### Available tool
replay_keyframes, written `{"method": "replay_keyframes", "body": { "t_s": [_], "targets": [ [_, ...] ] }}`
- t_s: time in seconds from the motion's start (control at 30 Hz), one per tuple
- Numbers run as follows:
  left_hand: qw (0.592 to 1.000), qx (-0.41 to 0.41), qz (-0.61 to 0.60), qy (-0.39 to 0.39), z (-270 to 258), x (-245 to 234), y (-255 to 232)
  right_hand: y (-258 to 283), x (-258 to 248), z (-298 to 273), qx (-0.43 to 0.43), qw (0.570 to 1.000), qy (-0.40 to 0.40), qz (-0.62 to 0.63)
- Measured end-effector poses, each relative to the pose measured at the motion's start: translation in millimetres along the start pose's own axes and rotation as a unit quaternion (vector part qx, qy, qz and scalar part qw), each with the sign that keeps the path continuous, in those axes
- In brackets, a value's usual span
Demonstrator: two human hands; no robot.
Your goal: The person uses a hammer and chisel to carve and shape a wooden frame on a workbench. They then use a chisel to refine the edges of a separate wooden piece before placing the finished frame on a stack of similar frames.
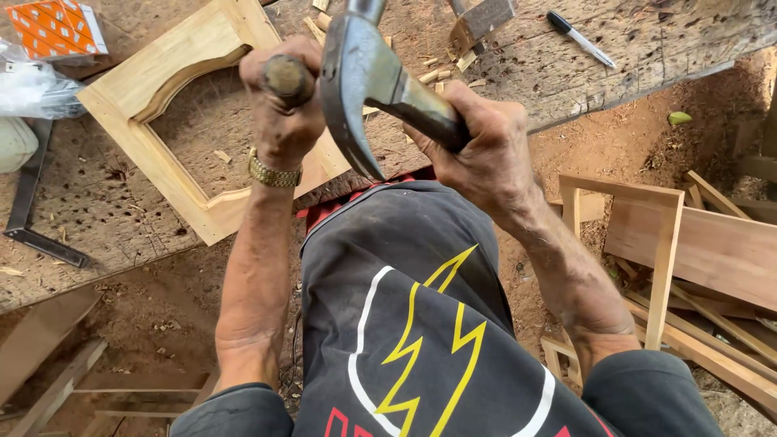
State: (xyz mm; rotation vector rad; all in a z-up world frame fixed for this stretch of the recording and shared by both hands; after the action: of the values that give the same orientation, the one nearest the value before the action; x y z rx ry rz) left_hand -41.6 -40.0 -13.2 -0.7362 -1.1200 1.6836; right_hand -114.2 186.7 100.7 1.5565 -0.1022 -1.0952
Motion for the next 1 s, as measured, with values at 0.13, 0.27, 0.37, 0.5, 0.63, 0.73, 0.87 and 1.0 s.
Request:
{"method": "replay_keyframes", "body": {
  "t_s": [0.13,0.27,0.37,0.5,0.63,0.73,0.87,1.0],
  "targets": [
    [0.999,-0.04,0.026,0.01,-2,13,-6,-6,0,-2,0.008,1.0,0.002,-0.008],
    [0.999,-0.024,0.012,0.032,4,15,-10,-5,7,-2,0.001,1.0,0.011,-0.024],
    [0.998,0.0,0.037,0.043,2,14,-4,-2,12,0,0.005,0.999,0.023,-0.031],
    [0.997,-0.058,0.048,0.025,2,14,-2,3,16,3,-0.007,0.999,0.031,-0.035],
    [0.994,-0.094,0.056,0.017,3,14,-8,10,16,6,-0.022,0.999,0.031,-0.028],
    [0.994,-0.093,0.063,0.014,3,11,-7,9,18,6,-0.016,0.999,0.035,-0.027],
    [0.993,-0.072,0.089,0.008,4,16,-12,8,21,7,-0.001,0.998,0.047,-0.032],
    [0.991,-0.057,0.118,0.0,3,17,-13,7,21,6,-0.001,0.998,0.052,-0.028]
  ]
}}
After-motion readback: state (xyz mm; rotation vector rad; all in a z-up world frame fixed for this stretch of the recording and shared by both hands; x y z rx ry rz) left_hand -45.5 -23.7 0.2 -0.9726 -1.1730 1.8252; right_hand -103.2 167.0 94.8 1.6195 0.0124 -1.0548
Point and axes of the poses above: each hand's wrist, its own z-axis towards the middle knuckle, its own x-axis out of the palm, y = z × x, the point moved 5 cm from there along z, towards the middle knuckle
